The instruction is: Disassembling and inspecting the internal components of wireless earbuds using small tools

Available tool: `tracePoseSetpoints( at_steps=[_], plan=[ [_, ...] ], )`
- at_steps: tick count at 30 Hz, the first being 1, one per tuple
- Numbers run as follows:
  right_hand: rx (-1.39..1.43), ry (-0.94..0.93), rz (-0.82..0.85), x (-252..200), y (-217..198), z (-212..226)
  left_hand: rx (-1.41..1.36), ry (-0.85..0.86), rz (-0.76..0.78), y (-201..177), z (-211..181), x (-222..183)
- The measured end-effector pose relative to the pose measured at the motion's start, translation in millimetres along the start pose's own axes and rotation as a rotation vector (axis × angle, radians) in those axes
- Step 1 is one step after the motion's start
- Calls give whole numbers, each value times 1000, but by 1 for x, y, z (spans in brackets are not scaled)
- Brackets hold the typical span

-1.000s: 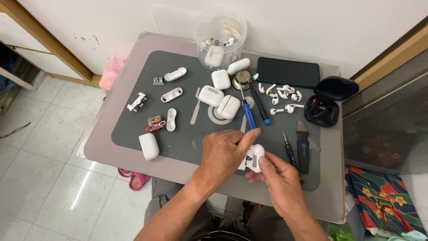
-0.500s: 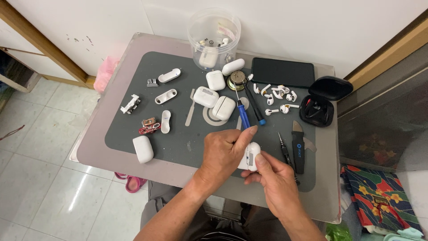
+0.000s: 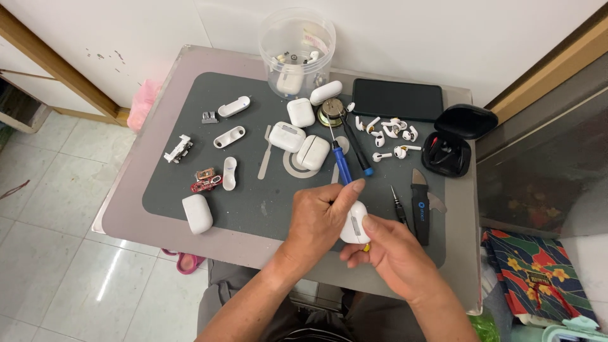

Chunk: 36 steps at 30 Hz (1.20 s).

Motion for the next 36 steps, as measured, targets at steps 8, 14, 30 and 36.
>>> tracePoseSetpoints(
  at_steps=[8,14,30,36],
  plan=[
    [97,4,370,-1,15,-6,-196,-1,342,9,-40,-6],
    [291,101,552,-14,41,-32,-258,-56,566,25,-37,-10],
    [556,231,692,-27,65,-90,-348,4,543,15,-20,-34],
    [-139,-74,252,-20,58,-48,4,159,256,-33,-33,-44]
  ],
)
Point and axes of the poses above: each hand's wrist, its own x-axis towards the middle knuckle, its own y-axis out of the palm, z = x × y, the point moved 9 cm from there along x, towards the middle knuckle, and after that the axes turned 1 degree about z, right-handed, at the moved point
